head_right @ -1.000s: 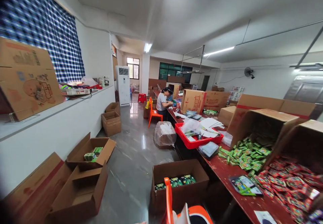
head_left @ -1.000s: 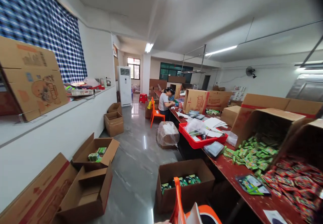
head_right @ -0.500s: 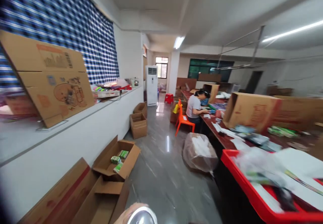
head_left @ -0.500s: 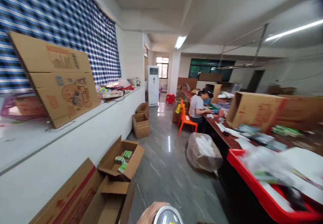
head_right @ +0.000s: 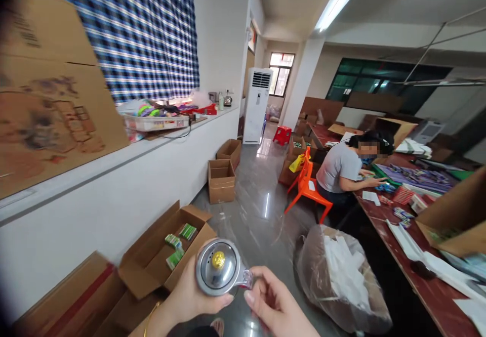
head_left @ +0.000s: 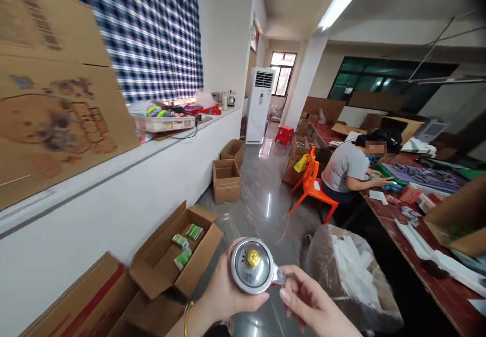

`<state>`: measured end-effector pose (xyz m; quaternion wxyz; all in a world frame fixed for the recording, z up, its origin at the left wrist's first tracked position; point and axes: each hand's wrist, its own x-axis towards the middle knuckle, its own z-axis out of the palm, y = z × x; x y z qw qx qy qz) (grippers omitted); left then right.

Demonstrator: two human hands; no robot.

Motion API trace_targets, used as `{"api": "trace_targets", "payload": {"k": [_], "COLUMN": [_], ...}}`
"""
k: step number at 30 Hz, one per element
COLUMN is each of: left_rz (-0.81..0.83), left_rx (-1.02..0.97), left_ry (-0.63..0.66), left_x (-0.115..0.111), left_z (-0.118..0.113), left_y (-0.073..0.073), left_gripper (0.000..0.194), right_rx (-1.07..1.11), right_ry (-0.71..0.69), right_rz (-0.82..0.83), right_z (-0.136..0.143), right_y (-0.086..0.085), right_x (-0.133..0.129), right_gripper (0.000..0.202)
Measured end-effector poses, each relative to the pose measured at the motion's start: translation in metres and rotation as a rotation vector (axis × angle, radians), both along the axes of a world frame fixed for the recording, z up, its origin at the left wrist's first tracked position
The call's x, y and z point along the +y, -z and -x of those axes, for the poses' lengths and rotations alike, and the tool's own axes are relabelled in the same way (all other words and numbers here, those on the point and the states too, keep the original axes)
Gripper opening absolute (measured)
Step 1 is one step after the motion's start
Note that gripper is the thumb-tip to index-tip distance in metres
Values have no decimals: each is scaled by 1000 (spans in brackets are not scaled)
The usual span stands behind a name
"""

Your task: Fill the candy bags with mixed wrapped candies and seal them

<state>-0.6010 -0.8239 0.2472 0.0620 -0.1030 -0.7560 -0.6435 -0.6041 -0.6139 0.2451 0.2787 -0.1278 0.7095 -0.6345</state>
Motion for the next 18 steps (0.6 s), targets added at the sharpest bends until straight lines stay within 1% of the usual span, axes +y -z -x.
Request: {"api": "trace_targets", "payload": {"k": [2, 4, 5, 6, 7, 8, 9, 10, 12, 13, 15, 18], "left_rz": [46, 102, 127, 145, 155, 158, 157, 154, 144, 134, 97, -28], "left_rx": [10, 16, 23, 33, 45, 63, 81, 98, 108, 101, 62, 0], "left_ry": [35, 60, 69, 77, 84, 90, 96, 102, 108, 106, 92, 25], "left_x": [13, 30, 39, 49, 60, 71, 82, 93, 113, 122, 137, 152], "left_z": [69, 135, 167, 199, 230, 261, 291, 321, 379, 407, 461, 541], "left_y": [-14, -20, -18, -13, -6, 4, 14, 23, 38, 42, 41, 33], "left_gripper": [72, 70, 68, 67, 66, 66, 66, 65, 65, 65, 63, 59], "right_rx": [22, 113, 186, 273, 366, 467, 578, 698, 940, 1041, 1188, 1290], "right_ry": [133, 345, 465, 573, 654, 700, 709, 684, 577, 516, 400, 249], "right_rz": [-23, -59, -82, -110, -138, -165, -195, -224, -277, -302, -337, -356], "right_z": [55, 107, 134, 161, 189, 218, 249, 280, 347, 381, 450, 553], "right_y": [-3, 0, 4, 8, 12, 16, 20, 23, 28, 28, 27, 19], "right_x": [19, 38, 46, 53, 60, 65, 70, 74, 82, 86, 94, 104], "right_gripper": [53, 50, 46, 42, 37, 33, 28, 25, 25, 28, 32, 36]}}
